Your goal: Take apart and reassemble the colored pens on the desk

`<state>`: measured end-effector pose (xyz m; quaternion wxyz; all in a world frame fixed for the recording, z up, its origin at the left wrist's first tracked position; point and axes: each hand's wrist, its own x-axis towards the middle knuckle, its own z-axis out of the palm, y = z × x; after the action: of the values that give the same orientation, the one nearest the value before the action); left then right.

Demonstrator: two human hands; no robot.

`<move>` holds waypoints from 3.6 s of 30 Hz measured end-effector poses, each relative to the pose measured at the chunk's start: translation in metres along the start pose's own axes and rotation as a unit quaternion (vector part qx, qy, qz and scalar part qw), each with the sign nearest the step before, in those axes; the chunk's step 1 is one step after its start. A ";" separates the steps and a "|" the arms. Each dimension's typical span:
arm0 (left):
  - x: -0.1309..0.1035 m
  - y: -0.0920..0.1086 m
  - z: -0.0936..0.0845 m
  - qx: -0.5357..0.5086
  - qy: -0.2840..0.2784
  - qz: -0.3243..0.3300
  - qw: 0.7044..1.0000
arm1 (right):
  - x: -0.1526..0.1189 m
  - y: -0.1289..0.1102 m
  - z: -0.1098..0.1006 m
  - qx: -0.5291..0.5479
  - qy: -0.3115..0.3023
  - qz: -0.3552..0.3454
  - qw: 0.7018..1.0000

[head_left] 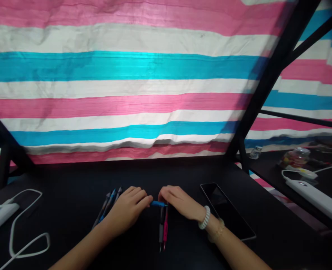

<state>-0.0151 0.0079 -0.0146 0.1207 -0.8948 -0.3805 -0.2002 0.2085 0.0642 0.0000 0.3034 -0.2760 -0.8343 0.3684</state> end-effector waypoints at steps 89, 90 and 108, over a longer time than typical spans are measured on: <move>-0.003 0.008 -0.018 -0.346 0.081 -0.268 0.896 | 0.002 -0.001 0.013 0.235 0.094 0.151 0.956; -0.002 0.008 -0.017 -0.382 0.087 -0.287 0.874 | 0.003 -0.001 0.013 0.250 0.085 0.156 0.952; 0.002 0.007 0.005 -0.607 0.186 -0.425 0.645 | 0.001 -0.003 0.013 0.346 0.055 0.197 0.916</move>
<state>-0.0082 0.0062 -0.0185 -0.4790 -0.4517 -0.4821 -0.5781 0.1979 0.0577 -0.0041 0.3470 -0.3323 -0.5657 0.6702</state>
